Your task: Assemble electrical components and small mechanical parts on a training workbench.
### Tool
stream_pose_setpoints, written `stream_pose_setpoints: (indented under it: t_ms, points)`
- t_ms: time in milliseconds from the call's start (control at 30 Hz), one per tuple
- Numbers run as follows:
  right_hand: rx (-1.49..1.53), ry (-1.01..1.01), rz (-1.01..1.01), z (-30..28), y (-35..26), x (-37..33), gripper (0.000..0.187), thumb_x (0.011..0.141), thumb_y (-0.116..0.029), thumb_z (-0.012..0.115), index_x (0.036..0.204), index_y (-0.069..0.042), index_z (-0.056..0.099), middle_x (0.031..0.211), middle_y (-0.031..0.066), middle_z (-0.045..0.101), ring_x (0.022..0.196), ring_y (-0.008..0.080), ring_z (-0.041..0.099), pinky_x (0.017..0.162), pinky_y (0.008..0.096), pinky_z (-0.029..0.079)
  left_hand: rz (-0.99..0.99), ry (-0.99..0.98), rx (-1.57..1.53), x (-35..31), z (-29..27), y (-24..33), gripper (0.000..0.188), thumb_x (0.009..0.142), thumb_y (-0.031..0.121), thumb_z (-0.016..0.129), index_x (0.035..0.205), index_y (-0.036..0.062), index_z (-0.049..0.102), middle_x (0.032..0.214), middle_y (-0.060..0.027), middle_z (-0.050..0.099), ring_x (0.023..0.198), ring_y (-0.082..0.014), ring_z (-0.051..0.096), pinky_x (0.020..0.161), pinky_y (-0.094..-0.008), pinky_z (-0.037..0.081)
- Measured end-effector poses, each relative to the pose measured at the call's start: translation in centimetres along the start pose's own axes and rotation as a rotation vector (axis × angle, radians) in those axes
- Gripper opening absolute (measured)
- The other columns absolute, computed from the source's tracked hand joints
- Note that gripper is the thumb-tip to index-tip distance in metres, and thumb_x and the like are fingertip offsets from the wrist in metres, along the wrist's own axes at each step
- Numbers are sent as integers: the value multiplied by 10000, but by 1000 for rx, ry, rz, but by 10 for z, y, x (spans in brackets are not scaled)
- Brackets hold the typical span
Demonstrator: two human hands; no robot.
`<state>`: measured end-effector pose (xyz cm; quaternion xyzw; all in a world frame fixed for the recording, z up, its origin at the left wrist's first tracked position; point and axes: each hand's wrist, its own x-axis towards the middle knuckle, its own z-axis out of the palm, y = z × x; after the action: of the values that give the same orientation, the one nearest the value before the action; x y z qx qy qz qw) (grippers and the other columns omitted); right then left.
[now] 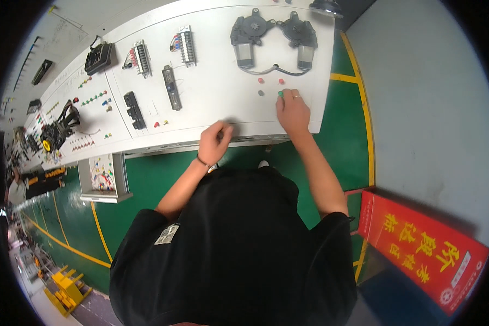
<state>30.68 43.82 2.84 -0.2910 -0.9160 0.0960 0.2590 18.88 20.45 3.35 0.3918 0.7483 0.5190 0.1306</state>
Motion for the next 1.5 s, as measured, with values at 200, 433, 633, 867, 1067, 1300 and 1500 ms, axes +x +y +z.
stream_pose_setpoints:
  t_ms: [200, 433, 633, 867, 1067, 1300, 1500]
  points:
    - [275, -63, 65, 10, 22, 0, 138, 894, -143, 653, 1004, -78, 599, 935, 122, 631, 756, 349, 635, 621, 447, 514, 12, 138, 9, 40, 81, 32, 118, 889, 81, 680, 980, 28, 627, 732, -76, 617, 630, -171, 592, 594, -287, 477]
    - [399, 34, -70, 9, 30, 6, 222, 839, -120, 743, 1021, -74, 625, 804, 60, 612, 714, 258, 627, 624, 384, 503, 55, 277, 174, 75, 100, 25, 242, 852, 88, 704, 1087, 59, 655, 850, -74, 630, 629, -206, 608, 600, -337, 503]
    - [422, 77, -53, 15, 30, 5, 247, 815, -218, 783, 973, -110, 627, 779, 38, 611, 700, 266, 631, 600, 410, 495, 194, 251, 268, 84, 101, 13, 121, 867, 87, 692, 988, 89, 696, 882, -111, 644, 711, -296, 643, 639, -382, 518]
    - [388, 228, -37, 30, 25, 5, 188, 827, -152, 795, 872, -75, 629, 699, 39, 564, 567, 184, 539, 520, 325, 422, 239, 291, 293, 88, 108, 1, 100, 869, 141, 731, 916, 79, 667, 837, -104, 640, 670, -308, 643, 569, -387, 508]
    - [380, 190, 25, 29, 18, 1, 126, 846, -87, 750, 885, -68, 632, 719, 46, 561, 552, 184, 493, 514, 338, 405, 224, 388, 196, 87, 109, 4, 118, 856, 167, 752, 897, 106, 659, 828, -57, 635, 610, -254, 630, 514, -365, 496]
    - [410, 84, 79, 16, 13, -1, 139, 856, -77, 682, 993, -76, 653, 858, 96, 614, 738, 280, 619, 645, 381, 491, 179, 250, 122, 85, 99, -2, 181, 842, 126, 752, 1016, 122, 701, 824, -55, 641, 637, -211, 635, 552, -308, 496]
    - [389, -10, 135, 12, 15, 3, 171, 849, -134, 732, 984, -63, 654, 864, 91, 626, 689, 244, 619, 615, 364, 488, 195, 255, 167, 88, 95, 6, 224, 822, 70, 746, 1039, 122, 728, 851, -48, 656, 616, -193, 617, 542, -298, 487]
